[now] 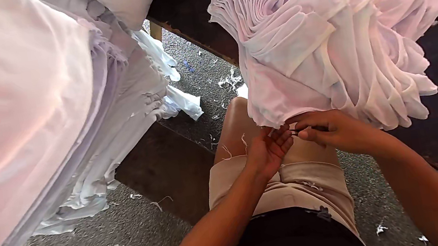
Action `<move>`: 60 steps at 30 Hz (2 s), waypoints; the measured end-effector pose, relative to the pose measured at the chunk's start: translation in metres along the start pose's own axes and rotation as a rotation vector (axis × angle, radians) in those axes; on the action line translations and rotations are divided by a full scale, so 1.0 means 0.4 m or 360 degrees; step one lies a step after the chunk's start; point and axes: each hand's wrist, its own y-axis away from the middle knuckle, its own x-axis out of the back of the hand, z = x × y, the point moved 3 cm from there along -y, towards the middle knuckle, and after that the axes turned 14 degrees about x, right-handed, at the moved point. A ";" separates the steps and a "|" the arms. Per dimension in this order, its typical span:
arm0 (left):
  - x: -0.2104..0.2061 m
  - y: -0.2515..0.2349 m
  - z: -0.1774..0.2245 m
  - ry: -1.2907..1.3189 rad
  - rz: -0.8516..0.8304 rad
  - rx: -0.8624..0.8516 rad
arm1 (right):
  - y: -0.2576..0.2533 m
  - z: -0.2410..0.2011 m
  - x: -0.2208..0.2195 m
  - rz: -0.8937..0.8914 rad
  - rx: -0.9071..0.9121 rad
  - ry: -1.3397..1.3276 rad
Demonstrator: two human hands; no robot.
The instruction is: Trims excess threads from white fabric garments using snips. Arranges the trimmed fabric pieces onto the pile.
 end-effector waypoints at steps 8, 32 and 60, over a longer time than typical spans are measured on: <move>0.029 -0.035 -0.004 0.0039 -0.0017 0.0004 | 0.005 -0.001 0.003 0.0022 0.0019 -0.0022; 0.082 0.066 -0.028 -0.0646 0.0130 -0.0499 | -0.030 0.036 -0.083 -0.0139 -0.0166 -0.0133; 0.062 -0.010 0.127 -0.1737 0.0717 -0.0936 | -0.096 -0.042 0.138 0.0718 0.0353 0.0232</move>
